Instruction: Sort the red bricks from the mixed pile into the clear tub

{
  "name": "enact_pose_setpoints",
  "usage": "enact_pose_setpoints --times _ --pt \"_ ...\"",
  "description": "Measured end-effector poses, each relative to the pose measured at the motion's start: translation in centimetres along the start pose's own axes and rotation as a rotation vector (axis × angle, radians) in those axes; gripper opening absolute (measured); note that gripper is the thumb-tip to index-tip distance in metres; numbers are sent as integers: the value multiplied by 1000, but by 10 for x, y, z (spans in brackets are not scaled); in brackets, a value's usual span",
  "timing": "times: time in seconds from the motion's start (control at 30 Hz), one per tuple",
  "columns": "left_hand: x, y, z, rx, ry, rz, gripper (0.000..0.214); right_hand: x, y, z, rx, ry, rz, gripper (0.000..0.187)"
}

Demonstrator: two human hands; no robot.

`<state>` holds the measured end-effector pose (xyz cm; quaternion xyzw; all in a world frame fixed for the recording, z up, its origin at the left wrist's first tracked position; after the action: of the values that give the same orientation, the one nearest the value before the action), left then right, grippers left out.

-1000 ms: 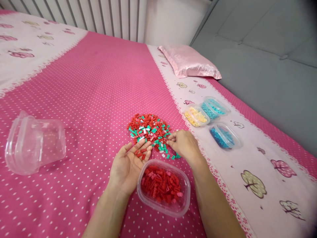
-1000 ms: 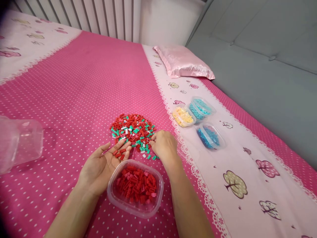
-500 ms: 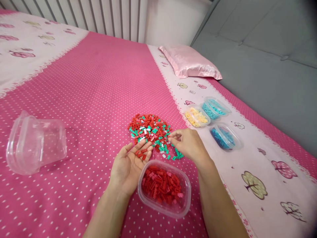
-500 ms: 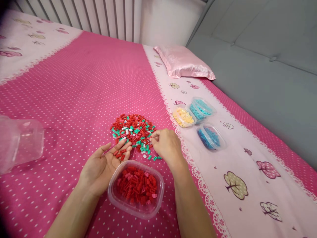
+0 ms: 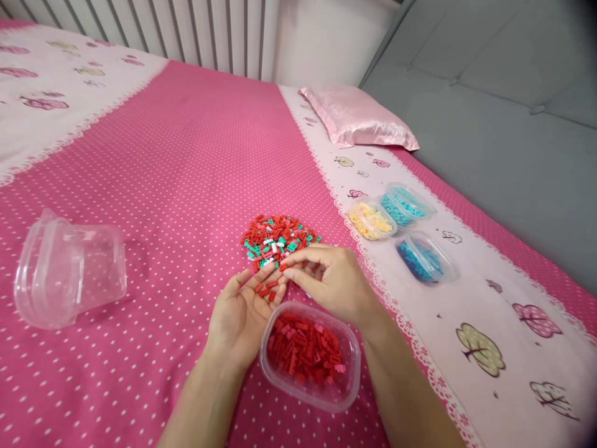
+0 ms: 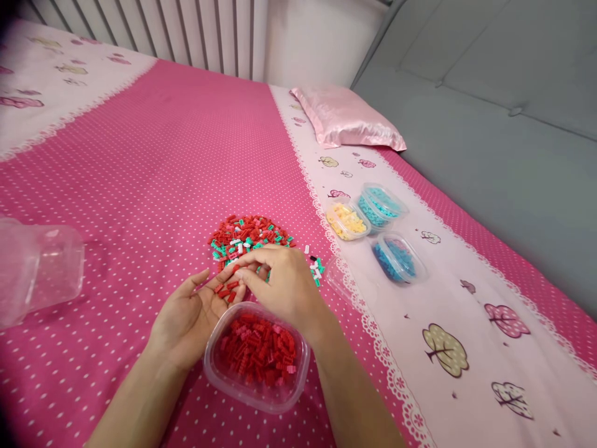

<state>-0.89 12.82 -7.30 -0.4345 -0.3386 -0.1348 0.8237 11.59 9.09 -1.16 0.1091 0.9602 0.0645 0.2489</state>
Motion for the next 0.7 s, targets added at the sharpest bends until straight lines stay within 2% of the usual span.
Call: enact_pose_setpoints --times 0.23,0.4,0.53,0.7 --pt "1 -1 0 0 -5 -14 25 3 0 -1 -12 14 -21 13" --pt "0 -2 0 -9 63 -21 29 -13 0 14 102 11 116 14" --pt "-1 -2 0 -9 64 -17 31 -30 -1 27 236 -230 178 12" --pt "-1 -2 0 -11 55 -15 33 -35 -3 39 472 -547 61 12"
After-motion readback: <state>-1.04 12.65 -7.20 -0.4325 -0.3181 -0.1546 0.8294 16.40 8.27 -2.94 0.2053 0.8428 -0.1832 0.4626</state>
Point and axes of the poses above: each hand's wrist, its own y-axis towards the middle knuckle, its own x-axis out of the palm, z = x × y, the point moved 3 cm from there along y, towards the middle knuckle, and after that the axes turned 12 degrees about y, right-handed, at the moved point
